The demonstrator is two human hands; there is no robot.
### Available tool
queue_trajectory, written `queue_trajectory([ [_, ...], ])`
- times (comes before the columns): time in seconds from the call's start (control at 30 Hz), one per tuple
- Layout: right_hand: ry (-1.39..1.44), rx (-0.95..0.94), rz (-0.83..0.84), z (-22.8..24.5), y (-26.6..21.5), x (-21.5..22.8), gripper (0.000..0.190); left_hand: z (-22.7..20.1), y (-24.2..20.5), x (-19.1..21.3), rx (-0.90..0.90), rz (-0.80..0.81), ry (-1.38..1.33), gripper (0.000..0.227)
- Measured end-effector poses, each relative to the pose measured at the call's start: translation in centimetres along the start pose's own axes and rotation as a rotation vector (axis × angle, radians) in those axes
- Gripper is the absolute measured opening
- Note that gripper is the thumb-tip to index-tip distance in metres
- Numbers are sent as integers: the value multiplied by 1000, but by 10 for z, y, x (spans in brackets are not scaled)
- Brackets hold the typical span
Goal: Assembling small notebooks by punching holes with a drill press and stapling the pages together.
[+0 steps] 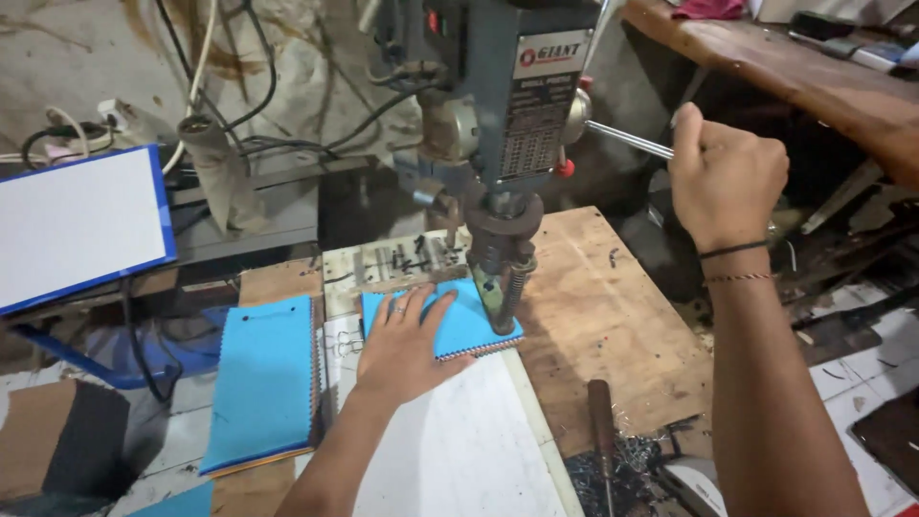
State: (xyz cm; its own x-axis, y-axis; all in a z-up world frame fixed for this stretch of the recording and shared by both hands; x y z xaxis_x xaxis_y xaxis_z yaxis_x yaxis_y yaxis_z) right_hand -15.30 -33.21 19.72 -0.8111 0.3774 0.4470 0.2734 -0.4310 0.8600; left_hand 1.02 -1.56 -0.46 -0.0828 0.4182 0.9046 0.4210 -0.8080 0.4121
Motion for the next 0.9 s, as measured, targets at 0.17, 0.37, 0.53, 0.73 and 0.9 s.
queue_trajectory([
  [0.17, -76, -50, 252, 7, 12, 10, 75, 0, -1, 0, -10, -41, 19, 95],
  [0.37, -75, -123, 540, 40, 20, 39, 83, -1, 0, -1, 7, -4, 11, 95],
  [0.53, -177, -26, 614, 38, 18, 36, 80, -3, 2, 6, 54, 72, -21, 96],
  [0.73, -250, 56, 455, 12, 4, 12, 89, -4, 0, 7, 37, 35, -24, 94],
  [0.9, -214, 42, 403, 6, 0, 8, 87, -4, 1, 6, 29, 38, -7, 94],
])
Point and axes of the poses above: each hand's wrist, its own y-axis towards the middle knuckle, its own x-axis out of the back of the hand, z = x × y, the point moved 2 cm from there along y, towards the middle knuckle, and after that the axes turned 9 degrees about -z, right-handed, at the moved point
